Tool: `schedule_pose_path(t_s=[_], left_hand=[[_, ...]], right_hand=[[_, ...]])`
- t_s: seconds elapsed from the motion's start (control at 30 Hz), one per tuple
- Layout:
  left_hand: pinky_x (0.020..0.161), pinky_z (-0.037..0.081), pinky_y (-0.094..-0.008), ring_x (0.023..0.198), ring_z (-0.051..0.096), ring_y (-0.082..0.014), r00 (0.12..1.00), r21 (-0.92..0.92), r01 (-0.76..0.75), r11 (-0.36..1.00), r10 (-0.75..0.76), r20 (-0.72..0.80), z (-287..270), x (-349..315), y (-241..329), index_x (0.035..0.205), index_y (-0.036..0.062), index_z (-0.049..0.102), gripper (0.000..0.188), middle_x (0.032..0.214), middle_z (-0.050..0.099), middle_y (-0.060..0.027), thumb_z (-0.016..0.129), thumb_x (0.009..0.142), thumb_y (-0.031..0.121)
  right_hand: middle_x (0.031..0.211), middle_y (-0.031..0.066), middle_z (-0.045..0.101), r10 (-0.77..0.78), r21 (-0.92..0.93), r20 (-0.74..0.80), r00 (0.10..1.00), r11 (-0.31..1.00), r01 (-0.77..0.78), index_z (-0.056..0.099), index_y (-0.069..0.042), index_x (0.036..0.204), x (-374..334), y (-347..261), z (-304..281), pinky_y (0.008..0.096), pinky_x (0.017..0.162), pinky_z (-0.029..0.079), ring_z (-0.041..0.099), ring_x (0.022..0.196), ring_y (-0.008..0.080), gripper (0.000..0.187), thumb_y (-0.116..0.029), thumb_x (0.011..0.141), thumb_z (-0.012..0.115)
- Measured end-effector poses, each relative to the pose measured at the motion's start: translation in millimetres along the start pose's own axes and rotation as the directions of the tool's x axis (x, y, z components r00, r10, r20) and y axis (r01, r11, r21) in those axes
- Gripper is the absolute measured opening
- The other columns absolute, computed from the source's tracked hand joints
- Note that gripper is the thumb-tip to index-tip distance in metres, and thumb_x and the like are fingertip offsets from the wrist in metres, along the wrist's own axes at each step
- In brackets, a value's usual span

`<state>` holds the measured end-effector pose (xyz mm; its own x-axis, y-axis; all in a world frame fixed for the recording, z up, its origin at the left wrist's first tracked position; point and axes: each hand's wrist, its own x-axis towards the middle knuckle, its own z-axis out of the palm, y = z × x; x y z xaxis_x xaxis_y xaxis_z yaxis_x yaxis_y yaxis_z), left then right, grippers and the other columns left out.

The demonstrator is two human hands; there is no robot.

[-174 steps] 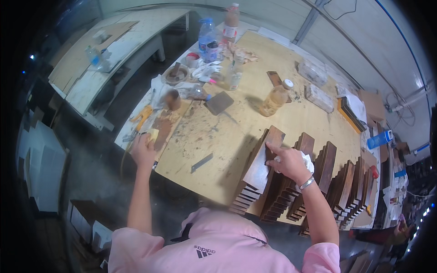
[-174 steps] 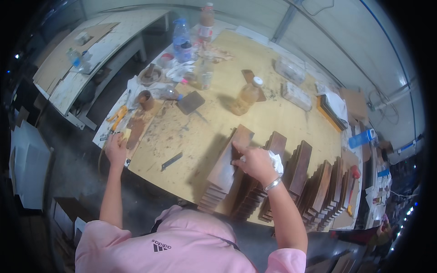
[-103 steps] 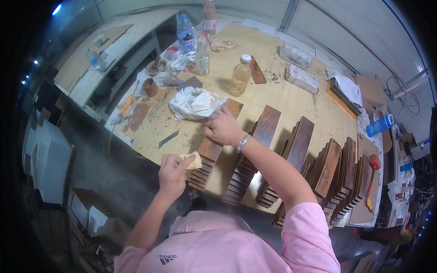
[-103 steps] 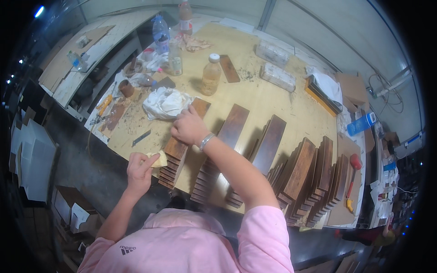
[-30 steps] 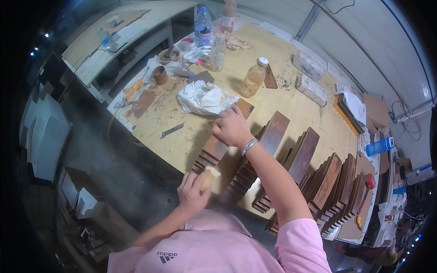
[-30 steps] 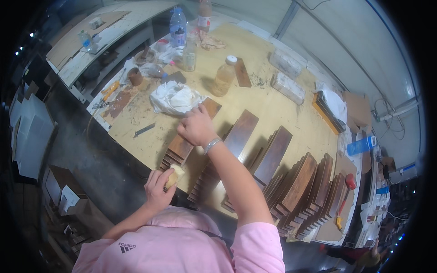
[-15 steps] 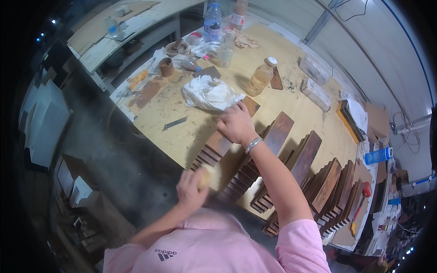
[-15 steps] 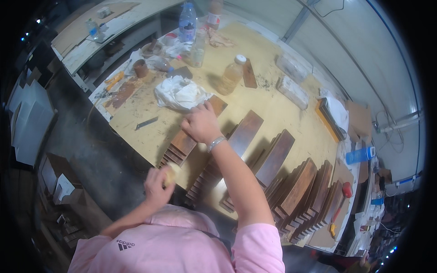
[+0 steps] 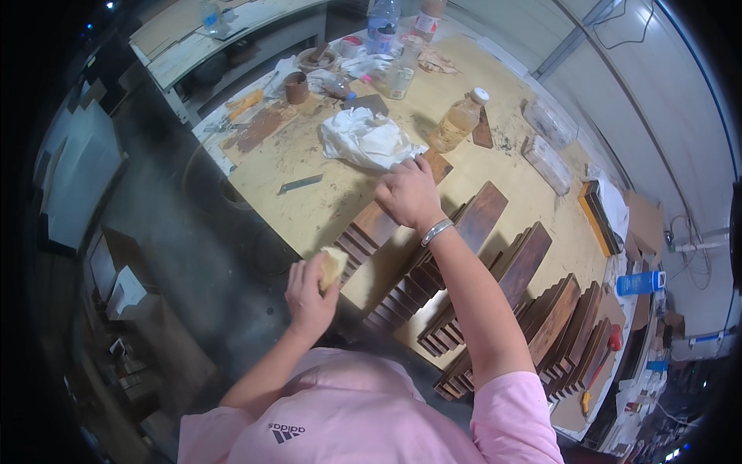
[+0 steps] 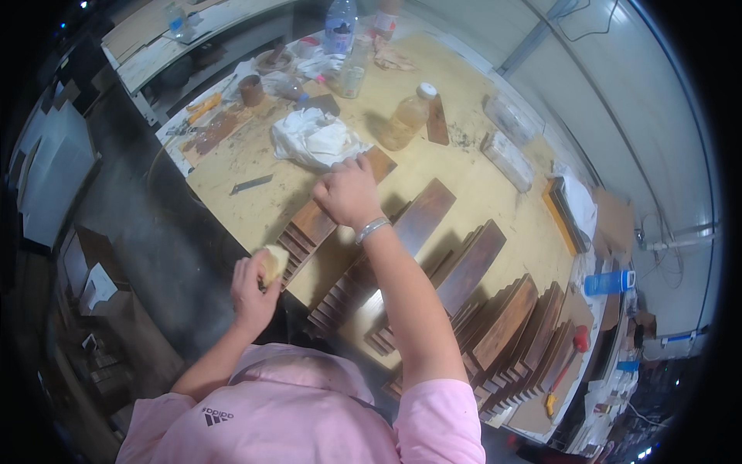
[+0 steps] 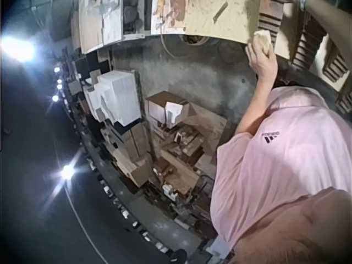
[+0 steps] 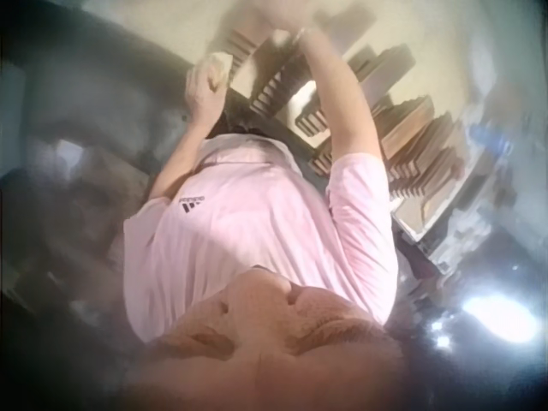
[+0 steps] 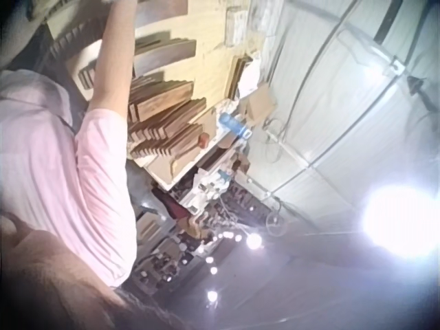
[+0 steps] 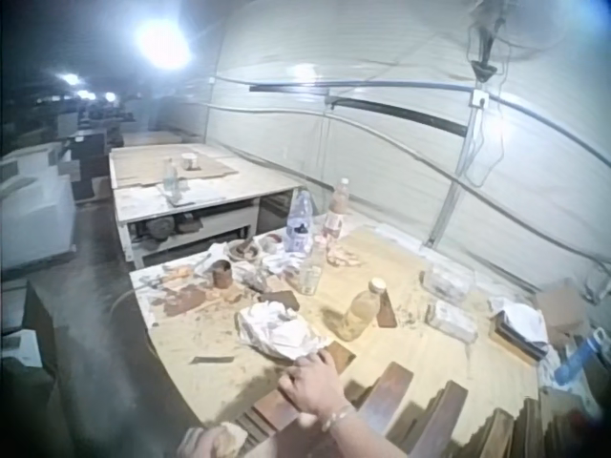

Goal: The person sands the surfaces and edges of several wooden slats by hand using a sanding block, wipes them with a white cloth, and then organizes the slats into a single long stack on a workbench.

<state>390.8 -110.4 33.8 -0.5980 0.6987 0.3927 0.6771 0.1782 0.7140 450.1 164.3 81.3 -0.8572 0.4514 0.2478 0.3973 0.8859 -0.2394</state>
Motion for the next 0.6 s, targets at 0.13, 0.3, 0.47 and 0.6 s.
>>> schedule_pose_path(t_s=[0.13,0.3,0.47,0.6], left_hand=[[0.072,0.049,-0.0465,0.084,0.057,-0.0369,0.992,-0.064,-0.095,0.993,0.099,0.074,-2.2,-26.8,11.0,0.124,0.0062,0.065,0.051,0.090,0.057,-0.0132,0.078,0.075,0.004],[0.071,0.047,-0.0468,0.081,0.055,-0.0343,0.998,0.006,0.057,0.998,-0.057,-0.008,-0.5,-9.3,5.7,0.122,0.0050,0.065,0.047,0.086,0.054,-0.0118,0.077,0.076,0.002],[0.070,0.050,-0.0463,0.085,0.058,-0.0343,0.998,-0.013,-0.058,0.998,0.059,0.038,-1.3,-22.9,16.1,0.120,0.0066,0.066,0.047,0.089,0.056,-0.0116,0.077,0.074,0.005],[0.070,0.048,-0.0435,0.082,0.057,-0.0321,0.994,0.005,-0.086,0.996,0.086,0.062,3.2,-19.9,19.1,0.117,0.0074,0.068,0.046,0.087,0.055,-0.0103,0.078,0.072,0.002]], right_hand=[[0.090,0.0103,0.070,-0.010,-0.008,-0.013,1.000,1.000,0.010,0.077,-0.013,0.074,-0.1,2.1,2.8,0.0496,0.118,0.033,0.061,0.102,0.0296,0.035,-0.034,0.090,0.054],[0.091,0.0105,0.070,0.013,0.005,0.028,1.000,1.000,-0.013,0.077,-0.012,0.074,0.8,-2.0,-2.9,0.0494,0.119,0.032,0.061,0.102,0.0296,0.036,-0.033,0.091,0.053],[0.091,0.0105,0.069,-0.003,-0.006,-0.015,1.000,1.000,0.003,0.076,-0.011,0.073,0.0,1.0,3.0,0.0483,0.119,0.033,0.061,0.102,0.0290,0.037,-0.034,0.091,0.053],[0.091,0.0105,0.069,0.017,0.006,0.028,0.999,1.000,-0.017,0.075,-0.011,0.073,2.2,-1.0,-3.7,0.0487,0.119,0.033,0.061,0.102,0.0294,0.036,-0.034,0.090,0.053]])
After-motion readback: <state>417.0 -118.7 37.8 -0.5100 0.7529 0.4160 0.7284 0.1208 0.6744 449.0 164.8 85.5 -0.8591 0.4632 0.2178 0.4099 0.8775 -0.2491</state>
